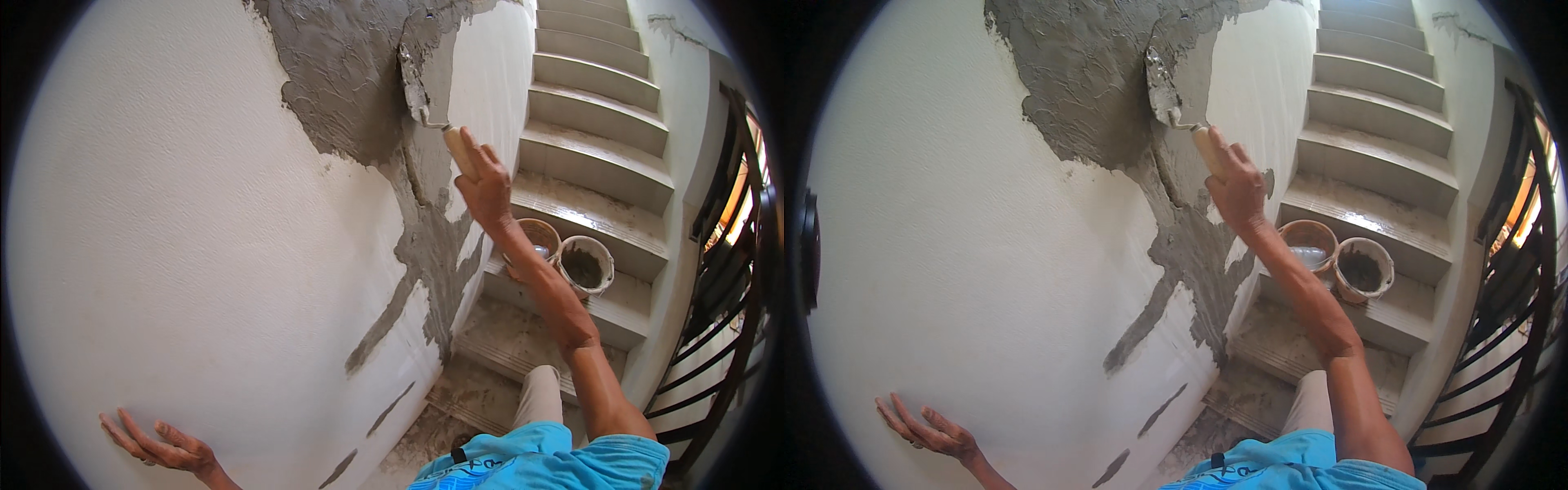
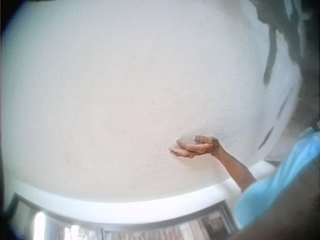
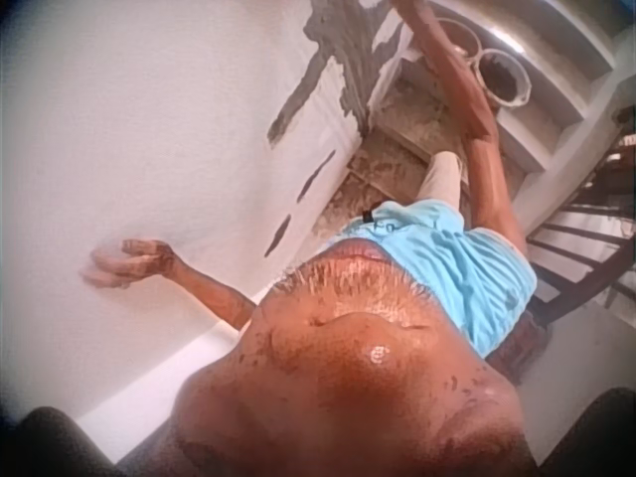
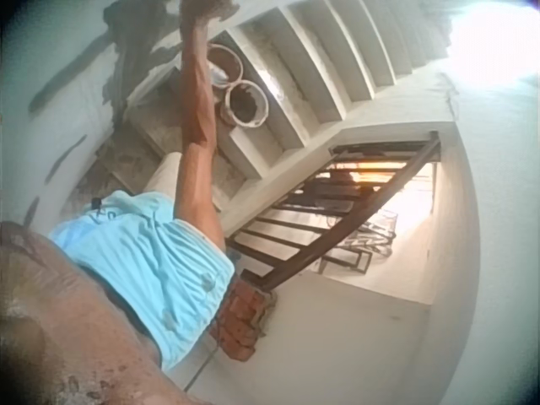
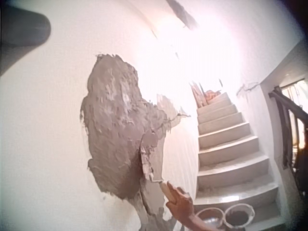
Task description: The person applies plaster to a damaged section of a white wall using a trowel. They repeatedly scoop plaster from a bucket placed on the stairs and spread it over the wall surface to fill in cracks and holes.
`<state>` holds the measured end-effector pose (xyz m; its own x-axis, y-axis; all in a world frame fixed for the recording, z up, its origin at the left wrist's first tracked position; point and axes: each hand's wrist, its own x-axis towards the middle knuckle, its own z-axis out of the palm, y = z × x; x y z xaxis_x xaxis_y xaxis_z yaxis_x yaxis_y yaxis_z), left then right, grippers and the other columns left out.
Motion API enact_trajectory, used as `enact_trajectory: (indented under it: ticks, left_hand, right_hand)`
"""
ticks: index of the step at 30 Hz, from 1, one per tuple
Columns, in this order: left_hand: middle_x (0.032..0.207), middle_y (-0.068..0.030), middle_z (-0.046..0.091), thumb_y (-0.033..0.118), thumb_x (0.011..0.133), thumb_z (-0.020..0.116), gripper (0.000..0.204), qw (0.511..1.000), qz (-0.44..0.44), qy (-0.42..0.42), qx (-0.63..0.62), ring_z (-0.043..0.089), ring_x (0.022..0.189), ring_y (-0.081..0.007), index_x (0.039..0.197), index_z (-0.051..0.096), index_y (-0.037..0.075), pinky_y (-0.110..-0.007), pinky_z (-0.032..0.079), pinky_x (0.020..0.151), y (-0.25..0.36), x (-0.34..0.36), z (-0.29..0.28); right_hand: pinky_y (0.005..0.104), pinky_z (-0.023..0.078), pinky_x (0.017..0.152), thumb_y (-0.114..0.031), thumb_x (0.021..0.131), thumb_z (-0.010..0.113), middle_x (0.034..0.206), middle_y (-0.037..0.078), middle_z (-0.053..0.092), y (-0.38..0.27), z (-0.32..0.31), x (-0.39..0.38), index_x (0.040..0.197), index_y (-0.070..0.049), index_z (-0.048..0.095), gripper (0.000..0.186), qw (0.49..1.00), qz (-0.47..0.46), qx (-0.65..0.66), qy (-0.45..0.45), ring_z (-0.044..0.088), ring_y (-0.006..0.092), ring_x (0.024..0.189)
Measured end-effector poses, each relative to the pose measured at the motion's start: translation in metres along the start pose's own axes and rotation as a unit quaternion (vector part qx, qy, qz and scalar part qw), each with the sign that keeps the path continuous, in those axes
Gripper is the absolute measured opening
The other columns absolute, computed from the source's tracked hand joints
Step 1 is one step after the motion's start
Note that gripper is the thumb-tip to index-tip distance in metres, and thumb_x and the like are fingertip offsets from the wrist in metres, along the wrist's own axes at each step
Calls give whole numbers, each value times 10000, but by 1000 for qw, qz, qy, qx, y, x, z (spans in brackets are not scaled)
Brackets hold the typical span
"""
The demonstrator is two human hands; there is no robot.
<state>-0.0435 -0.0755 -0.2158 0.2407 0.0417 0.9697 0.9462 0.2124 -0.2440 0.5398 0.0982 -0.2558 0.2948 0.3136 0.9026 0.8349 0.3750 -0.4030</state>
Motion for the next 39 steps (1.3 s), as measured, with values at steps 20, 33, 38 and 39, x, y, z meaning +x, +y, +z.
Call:
enact_trajectory:
  ticks: [20,33,38,39]
  left_hand:
    - [1617,-175,376,357,1131,348,503,1000,12,3,-13,312,1531,-342,1480,508,32,-537,285,1254,0,3,-2]
    - [1631,-173,365,365,1117,351,498,1000,-4,-3,6,292,1549,-344,1450,529,40,-563,282,1254,2,-1,2]
    - [1624,-172,375,381,1116,350,508,1000,0,2,-4,291,1550,-339,1445,532,40,-570,279,1254,1,3,-2]
    - [1624,-173,374,383,1116,351,509,1000,1,2,-1,291,1551,-339,1445,533,40,-569,280,1254,1,2,-1]
  right_hand:
    - [431,542,803,44,695,674,1034,152,652,-11,-4,13,1500,-127,554,832,1000,1,28,3,666,332,870]
    - [364,532,833,43,672,694,1027,137,670,0,-24,-34,1475,-95,587,822,992,23,116,-34,663,299,899]
    - [420,539,873,22,694,701,1077,185,674,-3,-9,24,1491,-91,555,818,998,46,34,27,677,359,956]
    - [429,540,878,17,699,700,1085,189,671,-1,-5,33,1497,-91,546,820,998,44,20,31,678,369,965]
